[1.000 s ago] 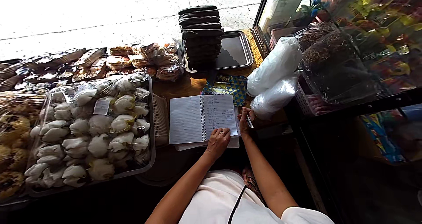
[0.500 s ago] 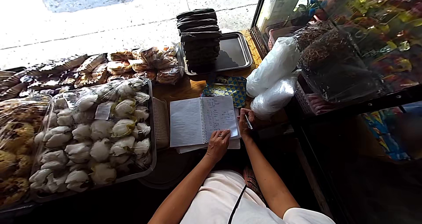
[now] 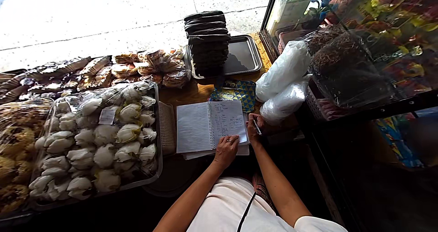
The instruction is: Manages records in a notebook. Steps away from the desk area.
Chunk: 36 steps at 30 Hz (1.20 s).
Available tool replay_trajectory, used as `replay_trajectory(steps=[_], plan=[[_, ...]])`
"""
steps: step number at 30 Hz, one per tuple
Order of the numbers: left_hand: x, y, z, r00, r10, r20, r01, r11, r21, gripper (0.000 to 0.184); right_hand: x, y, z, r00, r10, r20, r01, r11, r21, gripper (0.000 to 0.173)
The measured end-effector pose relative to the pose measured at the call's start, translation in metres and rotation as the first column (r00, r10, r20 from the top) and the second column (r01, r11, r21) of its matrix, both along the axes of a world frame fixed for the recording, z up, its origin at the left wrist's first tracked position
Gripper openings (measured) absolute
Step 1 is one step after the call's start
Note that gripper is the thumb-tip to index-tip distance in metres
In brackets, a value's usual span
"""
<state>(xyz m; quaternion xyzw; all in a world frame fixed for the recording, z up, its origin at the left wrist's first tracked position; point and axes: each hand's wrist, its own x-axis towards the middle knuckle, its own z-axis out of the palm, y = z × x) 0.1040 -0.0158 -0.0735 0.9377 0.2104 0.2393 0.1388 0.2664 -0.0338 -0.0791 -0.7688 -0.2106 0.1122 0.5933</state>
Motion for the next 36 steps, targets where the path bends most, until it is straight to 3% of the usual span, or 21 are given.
replay_trajectory(steps=[36], plan=[[-0.0004,-0.0005,-0.0007,1.000,0.000,0.000,0.000,1.000,0.017,0.023,-0.0008,-0.0004,0.0018,0.998,0.005,0.058,-0.004,1.000,-0.015,0.021]])
